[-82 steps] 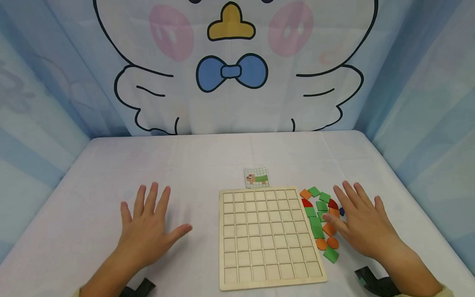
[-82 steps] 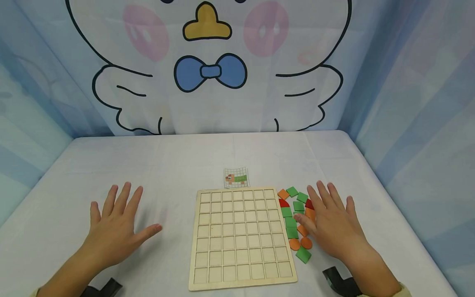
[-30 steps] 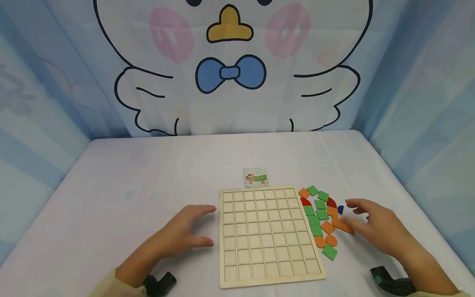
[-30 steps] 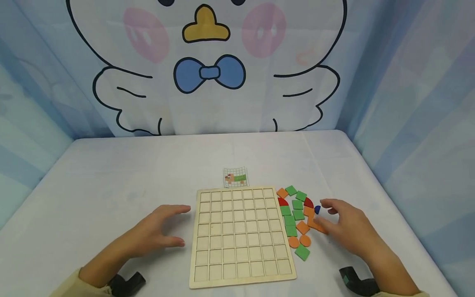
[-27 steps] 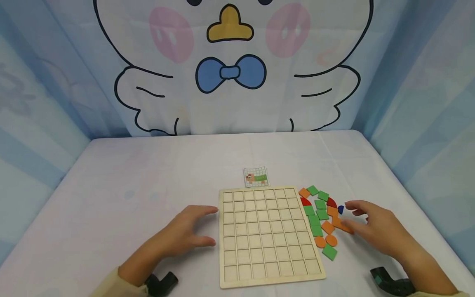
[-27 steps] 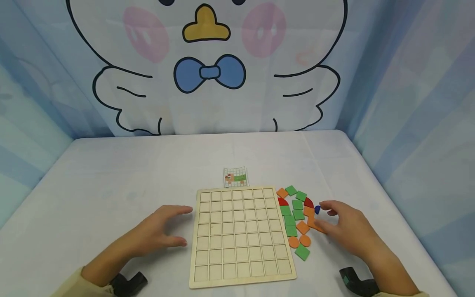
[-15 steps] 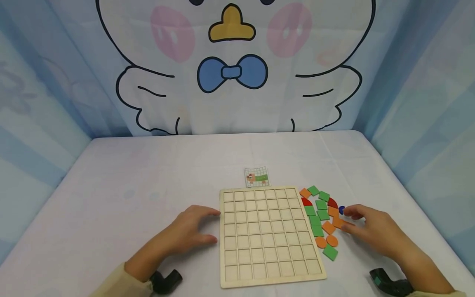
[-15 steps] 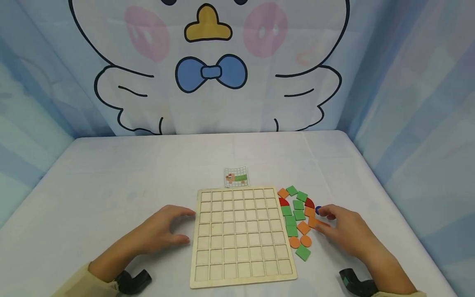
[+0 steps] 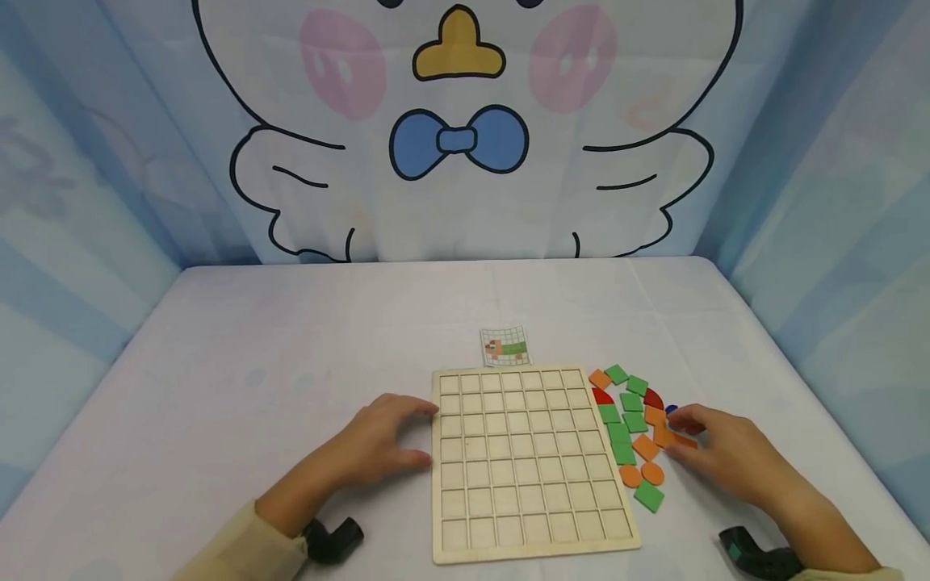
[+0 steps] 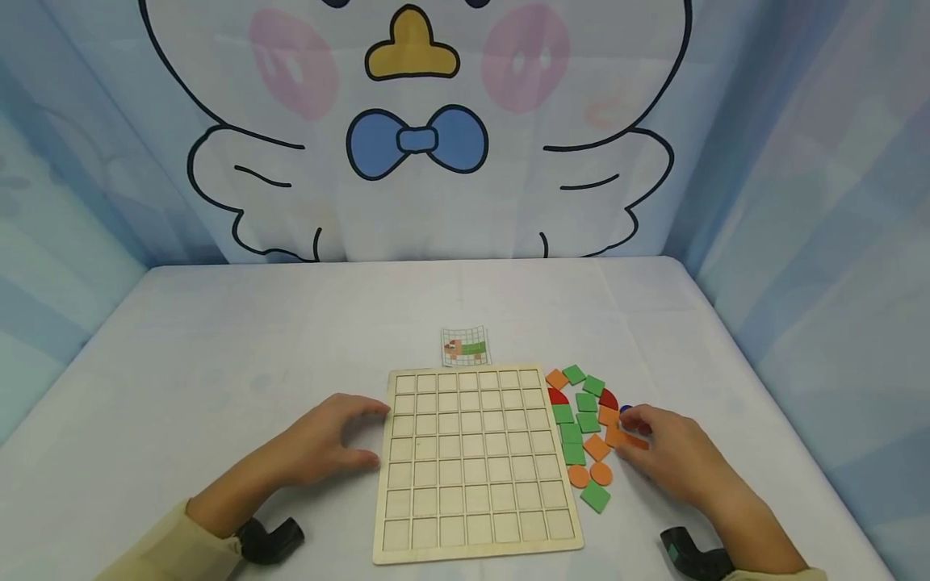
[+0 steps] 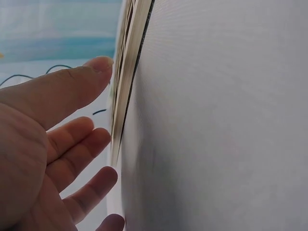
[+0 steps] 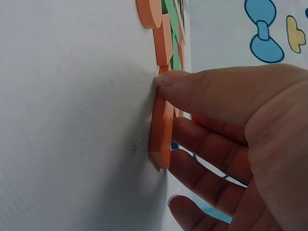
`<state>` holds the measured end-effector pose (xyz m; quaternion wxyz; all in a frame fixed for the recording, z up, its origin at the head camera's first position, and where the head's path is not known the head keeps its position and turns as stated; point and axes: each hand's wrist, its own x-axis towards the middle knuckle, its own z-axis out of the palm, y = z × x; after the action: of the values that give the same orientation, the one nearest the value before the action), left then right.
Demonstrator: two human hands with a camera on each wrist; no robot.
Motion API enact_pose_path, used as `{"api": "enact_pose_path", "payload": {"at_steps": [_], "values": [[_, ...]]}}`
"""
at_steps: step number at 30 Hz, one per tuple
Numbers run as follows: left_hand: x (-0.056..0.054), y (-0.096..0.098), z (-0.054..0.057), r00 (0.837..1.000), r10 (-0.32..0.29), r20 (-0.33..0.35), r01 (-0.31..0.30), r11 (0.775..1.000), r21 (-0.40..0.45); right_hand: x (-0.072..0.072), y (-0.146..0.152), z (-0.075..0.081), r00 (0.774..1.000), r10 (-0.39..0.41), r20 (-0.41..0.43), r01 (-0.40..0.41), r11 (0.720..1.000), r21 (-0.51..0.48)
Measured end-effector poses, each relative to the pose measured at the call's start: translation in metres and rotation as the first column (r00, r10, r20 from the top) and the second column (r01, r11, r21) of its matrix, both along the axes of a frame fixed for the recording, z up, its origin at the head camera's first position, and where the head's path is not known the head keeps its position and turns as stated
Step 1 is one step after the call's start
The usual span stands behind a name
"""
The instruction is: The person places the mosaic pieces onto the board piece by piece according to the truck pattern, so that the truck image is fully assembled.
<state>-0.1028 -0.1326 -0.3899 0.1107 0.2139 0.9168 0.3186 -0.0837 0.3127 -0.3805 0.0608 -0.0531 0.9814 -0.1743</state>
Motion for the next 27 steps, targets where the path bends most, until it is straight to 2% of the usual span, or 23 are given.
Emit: {"api": "enact_pose_path", "payload": {"at_steps": [7, 18, 27], "values": [[-0.005, 0.004, 0.001, 0.999, 0.01, 0.035, -0.009, 1.0, -0.018, -0.002, -0.002, 0.0, 1.0, -0.01, 0.024, 0.009, 1.0, 0.01], [-0.008, 0.012, -0.001, 0.999, 0.051, 0.008, -0.051, 0.996, -0.067, -0.002, -0.002, -0.001, 1.0, -0.004, 0.012, 0.004, 1.0, 0.018], [-0.007, 0.012, 0.0, 0.999, 0.041, 0.007, -0.04, 0.997, -0.064, -0.003, -0.002, 0.001, 0.999, 0.023, 0.026, -0.024, 0.999, 0.027]]}}
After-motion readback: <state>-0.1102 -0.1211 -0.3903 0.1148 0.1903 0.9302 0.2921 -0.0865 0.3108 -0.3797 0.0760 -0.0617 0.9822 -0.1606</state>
